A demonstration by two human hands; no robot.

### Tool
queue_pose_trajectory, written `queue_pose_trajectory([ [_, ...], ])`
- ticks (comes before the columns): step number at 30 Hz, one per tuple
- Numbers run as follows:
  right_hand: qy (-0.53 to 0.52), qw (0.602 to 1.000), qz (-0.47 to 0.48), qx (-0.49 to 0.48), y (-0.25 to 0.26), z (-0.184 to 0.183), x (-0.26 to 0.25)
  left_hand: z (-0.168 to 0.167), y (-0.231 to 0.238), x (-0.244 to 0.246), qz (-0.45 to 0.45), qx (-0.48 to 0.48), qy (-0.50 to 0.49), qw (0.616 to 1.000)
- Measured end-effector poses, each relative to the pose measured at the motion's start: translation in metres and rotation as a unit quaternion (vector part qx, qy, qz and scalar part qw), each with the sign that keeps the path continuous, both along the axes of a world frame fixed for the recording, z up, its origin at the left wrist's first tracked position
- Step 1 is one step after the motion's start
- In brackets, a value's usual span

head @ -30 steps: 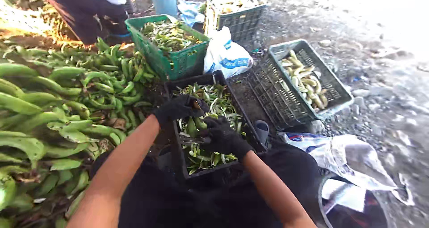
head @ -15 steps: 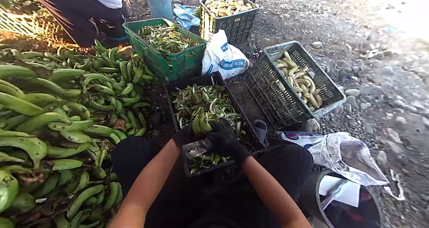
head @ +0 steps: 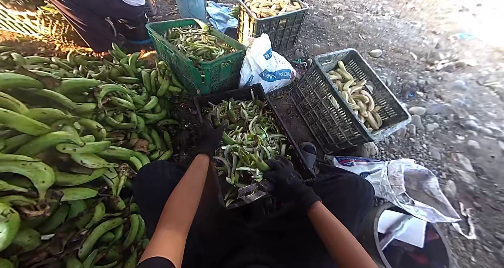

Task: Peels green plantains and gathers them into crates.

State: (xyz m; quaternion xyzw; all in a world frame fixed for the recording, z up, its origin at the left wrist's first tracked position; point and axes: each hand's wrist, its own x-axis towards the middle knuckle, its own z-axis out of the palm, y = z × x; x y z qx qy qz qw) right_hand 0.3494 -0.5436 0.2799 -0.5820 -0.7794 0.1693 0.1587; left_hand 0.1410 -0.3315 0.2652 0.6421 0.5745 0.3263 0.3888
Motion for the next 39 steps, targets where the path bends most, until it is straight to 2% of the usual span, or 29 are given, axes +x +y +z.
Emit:
queue_pose_trajectory([
  [4,-0.027,0.981,-0.123,-0.146,0.017,0.007,-0.005,0.029,-0.010,-0.008,0.011,0.020,-0.140,0.990],
  [7,0.035,0.958,-0.223,-0.176,0.023,-0.004,-0.015,0.009,-0.021,-0.005,-0.031,-0.092,-0.258,0.961],
  [9,0.176,0.937,-0.272,-0.130,0.017,-0.015,-0.026,-0.011,-0.027,0.013,-0.014,-0.165,-0.330,0.929],
  [10,0.279,0.911,-0.281,-0.116,0.012,-0.020,-0.033,-0.014,-0.033,0.022,0.018,-0.176,-0.320,0.931],
  [12,0.471,0.828,-0.274,-0.130,0.004,-0.026,-0.050,-0.008,-0.046,0.033,0.062,-0.164,-0.253,0.951],
  [13,0.528,0.791,-0.275,-0.141,0.002,-0.028,-0.061,-0.003,-0.052,0.035,0.074,-0.146,-0.215,0.963],
  [14,0.551,0.773,-0.276,-0.150,0.001,-0.032,-0.071,0.002,-0.058,0.035,0.077,-0.124,-0.174,0.974],
  [16,0.533,0.785,-0.274,-0.160,0.003,-0.039,-0.080,0.011,-0.069,0.036,0.075,-0.091,-0.117,0.986],
  [18,0.549,0.786,-0.254,-0.129,0.009,-0.031,-0.081,0.015,-0.077,0.037,0.074,-0.054,-0.099,0.991],
  [23,0.624,0.757,-0.174,0.089,0.013,0.065,-0.084,0.015,-0.090,0.034,0.026,0.059,-0.150,0.987],
  [25,0.622,0.748,-0.169,0.155,0.012,0.078,-0.087,0.016,-0.091,0.034,0.022,0.096,-0.169,0.981],
  [26,0.606,0.759,-0.195,0.140,0.015,0.066,-0.088,0.017,-0.091,0.034,0.020,0.105,-0.179,0.978],
  [28,0.505,0.819,-0.271,-0.021,0.014,0.005,-0.088,0.015,-0.092,0.030,0.019,0.097,-0.189,0.977],
  [29,0.461,0.833,-0.289,-0.100,0.007,-0.029,-0.092,0.014,-0.094,0.027,0.019,0.082,-0.169,0.982],
  [31,0.448,0.818,-0.317,-0.171,0.004,-0.056,-0.101,0.013,-0.089,0.024,-0.011,0.027,-0.145,0.989],
  [34,0.497,0.788,-0.316,-0.178,-0.001,-0.035,-0.097,0.018,-0.093,0.032,-0.011,-0.011,-0.160,0.987],
  [36,0.579,0.743,-0.291,-0.166,0.003,-0.024,-0.088,0.016,-0.087,0.032,-0.050,0.020,-0.183,0.982],
  [39,0.667,0.680,-0.240,-0.187,0.009,-0.010,-0.065,0.013,-0.080,0.030,-0.097,0.010,-0.227,0.969],
])
